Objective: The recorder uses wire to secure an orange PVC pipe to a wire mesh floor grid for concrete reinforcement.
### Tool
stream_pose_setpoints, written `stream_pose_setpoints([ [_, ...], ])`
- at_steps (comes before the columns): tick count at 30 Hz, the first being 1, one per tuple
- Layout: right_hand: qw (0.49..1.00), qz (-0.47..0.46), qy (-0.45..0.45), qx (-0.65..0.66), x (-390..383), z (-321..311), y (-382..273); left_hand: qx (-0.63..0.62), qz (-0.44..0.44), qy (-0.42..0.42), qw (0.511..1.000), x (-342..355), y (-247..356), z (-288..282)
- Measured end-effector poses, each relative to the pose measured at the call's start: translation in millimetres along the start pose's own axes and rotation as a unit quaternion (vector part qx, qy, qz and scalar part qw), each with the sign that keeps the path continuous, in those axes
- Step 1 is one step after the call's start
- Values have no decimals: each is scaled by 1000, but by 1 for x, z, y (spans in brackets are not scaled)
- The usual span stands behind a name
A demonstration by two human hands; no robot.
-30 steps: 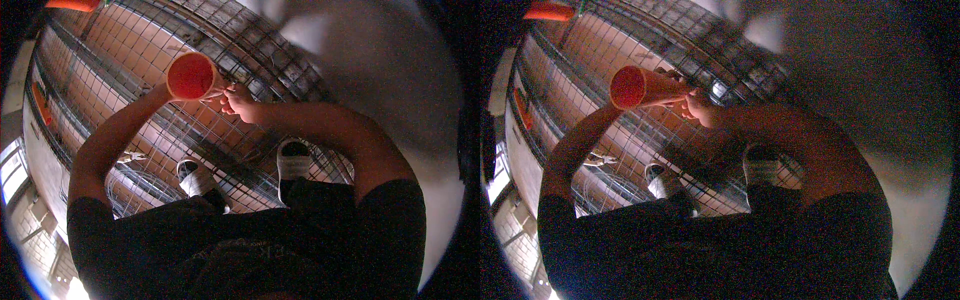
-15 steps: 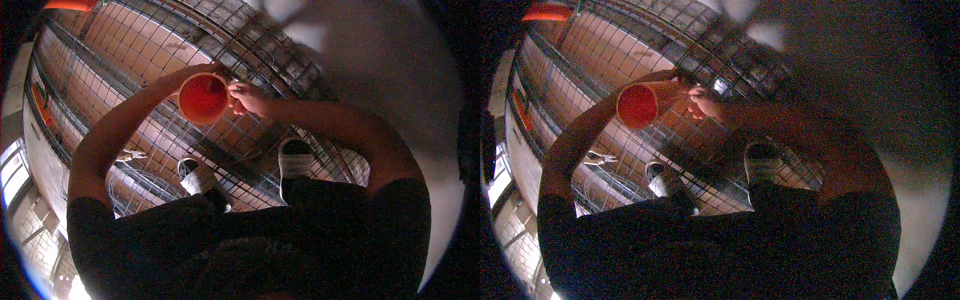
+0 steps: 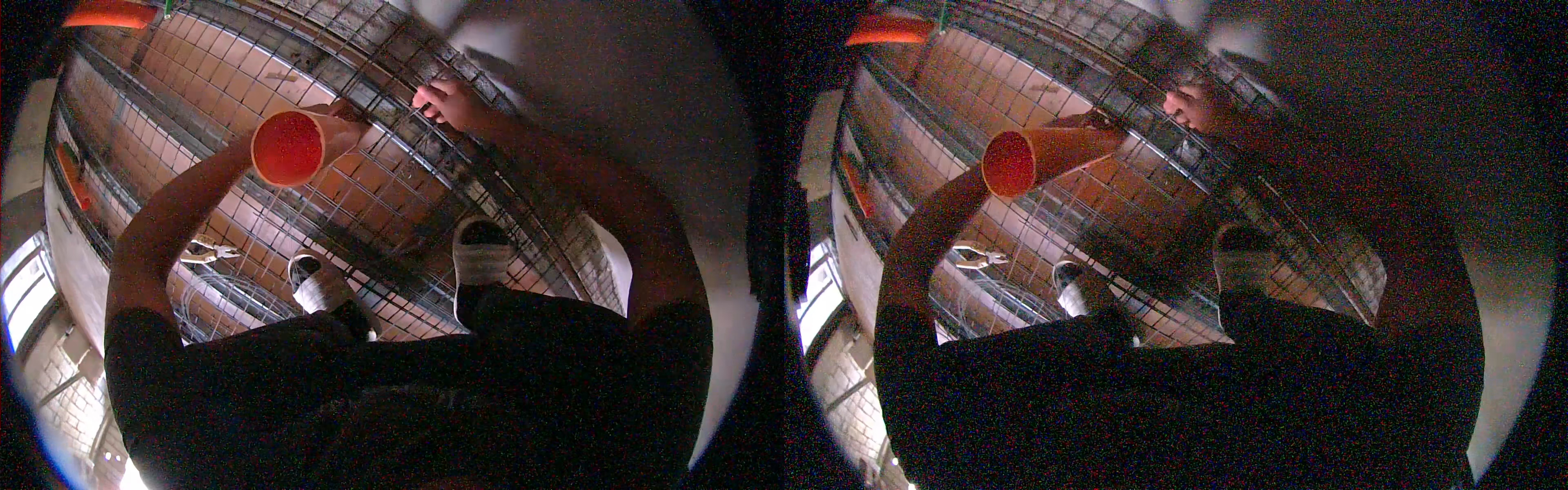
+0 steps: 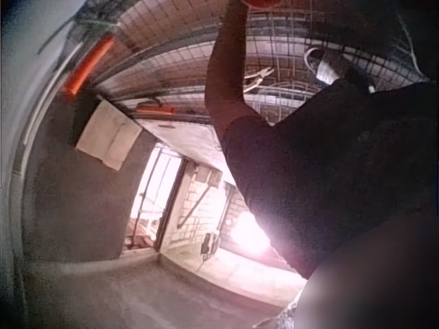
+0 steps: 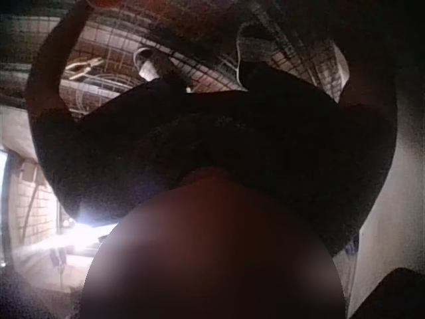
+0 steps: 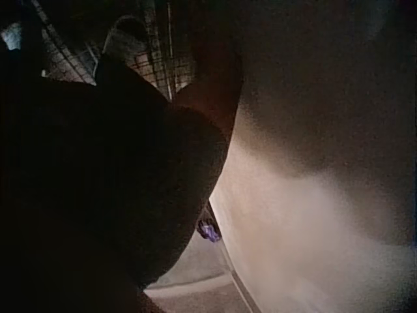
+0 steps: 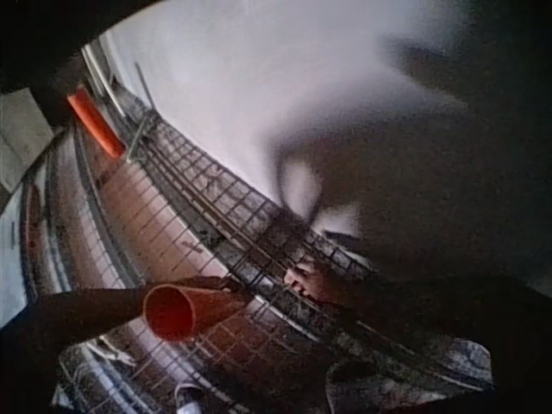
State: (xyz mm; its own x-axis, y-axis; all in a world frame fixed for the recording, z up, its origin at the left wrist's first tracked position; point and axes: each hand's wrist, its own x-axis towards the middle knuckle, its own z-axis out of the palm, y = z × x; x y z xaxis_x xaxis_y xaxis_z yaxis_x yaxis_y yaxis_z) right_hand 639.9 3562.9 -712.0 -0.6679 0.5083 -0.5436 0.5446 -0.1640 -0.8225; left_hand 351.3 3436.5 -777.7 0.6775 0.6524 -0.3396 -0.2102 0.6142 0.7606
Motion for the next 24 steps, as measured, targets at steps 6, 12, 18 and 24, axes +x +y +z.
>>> stream_pose_setpoints([
  [6,988,-111,-78,77,26,-6,39,108,84,23,990,6,-4,9],
  [12,992,-83,-2,98,5,-5,26,171,88,62,979,10,0,16],
  [18,960,-259,-17,-102,-16,-8,3,230,85,89,965,5,0,18],
  [24,973,-168,-17,159,38,21,41,290,81,111,947,-12,0,16],
])
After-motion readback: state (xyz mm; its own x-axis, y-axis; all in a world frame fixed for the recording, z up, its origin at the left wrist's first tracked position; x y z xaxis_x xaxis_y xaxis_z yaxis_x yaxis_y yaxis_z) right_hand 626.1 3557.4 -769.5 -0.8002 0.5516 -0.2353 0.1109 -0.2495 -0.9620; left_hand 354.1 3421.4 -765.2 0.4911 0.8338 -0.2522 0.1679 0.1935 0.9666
